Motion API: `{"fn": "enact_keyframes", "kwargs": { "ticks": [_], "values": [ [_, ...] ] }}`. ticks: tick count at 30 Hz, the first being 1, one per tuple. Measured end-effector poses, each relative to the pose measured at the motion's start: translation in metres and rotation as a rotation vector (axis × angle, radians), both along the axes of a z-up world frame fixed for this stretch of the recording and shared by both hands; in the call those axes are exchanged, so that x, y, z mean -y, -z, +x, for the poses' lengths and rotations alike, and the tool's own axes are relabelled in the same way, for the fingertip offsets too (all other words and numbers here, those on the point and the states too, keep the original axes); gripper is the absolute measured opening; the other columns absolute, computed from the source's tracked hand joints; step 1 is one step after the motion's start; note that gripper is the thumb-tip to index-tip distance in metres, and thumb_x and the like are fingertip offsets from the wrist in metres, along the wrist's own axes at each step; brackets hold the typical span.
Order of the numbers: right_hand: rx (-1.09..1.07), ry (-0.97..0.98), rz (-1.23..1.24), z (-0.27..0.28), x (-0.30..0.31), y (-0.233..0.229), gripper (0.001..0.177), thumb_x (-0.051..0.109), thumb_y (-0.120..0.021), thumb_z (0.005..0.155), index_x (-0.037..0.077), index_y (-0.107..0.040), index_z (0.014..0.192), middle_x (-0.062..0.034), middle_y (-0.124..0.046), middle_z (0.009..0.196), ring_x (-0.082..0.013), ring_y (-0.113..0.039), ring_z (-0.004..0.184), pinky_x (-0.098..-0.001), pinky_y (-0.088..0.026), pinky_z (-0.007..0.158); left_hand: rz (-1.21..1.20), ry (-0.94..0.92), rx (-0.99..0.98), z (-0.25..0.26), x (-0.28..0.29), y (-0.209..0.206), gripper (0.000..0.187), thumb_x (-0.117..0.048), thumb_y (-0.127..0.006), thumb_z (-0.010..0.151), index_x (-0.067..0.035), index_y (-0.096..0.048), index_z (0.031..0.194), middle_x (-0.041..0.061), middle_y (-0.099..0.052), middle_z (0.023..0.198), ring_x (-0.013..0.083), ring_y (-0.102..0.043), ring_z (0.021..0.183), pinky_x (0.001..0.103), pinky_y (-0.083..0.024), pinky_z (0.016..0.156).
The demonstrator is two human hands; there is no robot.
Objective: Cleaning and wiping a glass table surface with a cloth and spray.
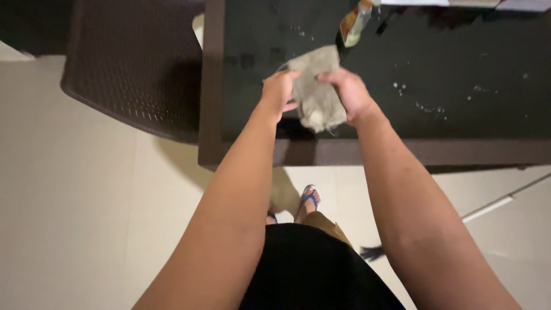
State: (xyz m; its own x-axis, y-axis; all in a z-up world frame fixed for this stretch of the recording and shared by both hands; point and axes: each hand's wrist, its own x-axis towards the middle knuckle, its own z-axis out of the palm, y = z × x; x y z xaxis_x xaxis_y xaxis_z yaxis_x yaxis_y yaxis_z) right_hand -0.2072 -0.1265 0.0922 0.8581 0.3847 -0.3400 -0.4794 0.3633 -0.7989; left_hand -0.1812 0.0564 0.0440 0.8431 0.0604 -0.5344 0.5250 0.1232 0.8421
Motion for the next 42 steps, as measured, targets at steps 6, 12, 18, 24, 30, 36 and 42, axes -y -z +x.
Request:
{"fn": "enact_keyframes", "kwargs": {
  "ticks": [6, 12, 18, 24, 30, 36, 42],
  "values": [
    [0.224, 0.375, -0.522, 0.020, 0.015, 0.065, 0.031, 0.009, -0.067, 0.088, -0.001, -0.076, 0.117, -0.0116, -0.077, 0.104, -0.0214, -0.072, 0.090, -0.0373, -0.060, 0.083, -0.020, 0.034, -0.031, -0.002, 0.009, 0.023, 0.052, -0.036, -0.067, 0.084, -0.014, -0.064, 0.131, 0.008, -0.069, 0.130, 0.0289, -0.068, 0.110, 0.054, -0.052, 0.093],
    [0.551, 0.638, -1.277, -0.013, -0.003, 0.061, 0.045, 0.014, -0.072, 0.087, 0.009, -0.070, 0.132, -0.0160, -0.069, 0.115, -0.0301, -0.073, 0.100, -0.0386, -0.058, 0.092, 0.160, -0.040, -0.066, -0.013, 0.011, 0.047, 0.045, -0.033, -0.069, 0.084, -0.016, -0.067, 0.126, 0.004, -0.074, 0.102, 0.0181, -0.067, 0.078, 0.043, -0.055, 0.070],
    [0.419, 0.112, -1.379, -0.027, -0.035, 0.044, 0.077, 0.041, -0.079, 0.082, 0.011, -0.050, 0.147, -0.0175, -0.061, 0.129, -0.0351, -0.062, 0.118, -0.0451, -0.050, 0.101, 0.499, -0.186, 0.250, -0.019, -0.002, 0.111, 0.042, -0.030, -0.076, 0.086, -0.008, -0.071, 0.120, 0.007, -0.073, 0.109, 0.0241, -0.070, 0.104, 0.039, -0.054, 0.093],
    [0.534, 0.054, -1.427, -0.016, -0.035, 0.105, 0.079, 0.043, -0.078, 0.083, 0.013, -0.048, 0.150, -0.0211, -0.047, 0.152, -0.0405, -0.044, 0.140, -0.0475, -0.040, 0.113, 0.830, 0.014, 0.063, -0.062, -0.012, 0.044, 0.043, -0.027, -0.063, 0.088, -0.017, -0.062, 0.130, 0.006, -0.066, 0.128, 0.0275, -0.058, 0.126, 0.040, -0.047, 0.103],
    [0.627, -0.165, -1.536, 0.009, -0.019, 0.107, 0.093, 0.064, -0.064, 0.088, 0.018, -0.029, 0.161, -0.0234, -0.016, 0.167, -0.0428, -0.012, 0.154, -0.0573, -0.018, 0.121, 1.310, 0.207, 0.205, -0.060, -0.051, 0.089, 0.062, -0.044, -0.060, 0.096, -0.010, -0.046, 0.147, 0.019, -0.037, 0.151, 0.0383, -0.032, 0.144, 0.055, -0.029, 0.115],
    [0.795, -0.216, -1.446, 0.010, -0.008, 0.126, 0.078, 0.064, -0.054, 0.099, 0.024, -0.036, 0.164, -0.0237, -0.015, 0.172, -0.0430, -0.009, 0.159, -0.0619, -0.014, 0.125, 1.383, 0.157, 0.362, -0.065, -0.067, 0.105, 0.064, -0.049, -0.059, 0.097, -0.006, -0.051, 0.144, 0.019, -0.038, 0.151, 0.0380, -0.030, 0.143, 0.055, -0.023, 0.117],
    [0.851, -0.369, -1.506, 0.008, -0.001, 0.133, 0.084, 0.070, -0.052, 0.093, 0.029, -0.033, 0.164, -0.0184, -0.013, 0.172, -0.0396, -0.007, 0.159, -0.0638, -0.009, 0.124, 1.400, 0.009, 0.446, -0.062, -0.060, 0.111, 0.058, -0.049, -0.063, 0.098, -0.007, -0.057, 0.137, 0.014, -0.044, 0.144, 0.0366, -0.037, 0.137, 0.056, -0.026, 0.116]
  ]
}}
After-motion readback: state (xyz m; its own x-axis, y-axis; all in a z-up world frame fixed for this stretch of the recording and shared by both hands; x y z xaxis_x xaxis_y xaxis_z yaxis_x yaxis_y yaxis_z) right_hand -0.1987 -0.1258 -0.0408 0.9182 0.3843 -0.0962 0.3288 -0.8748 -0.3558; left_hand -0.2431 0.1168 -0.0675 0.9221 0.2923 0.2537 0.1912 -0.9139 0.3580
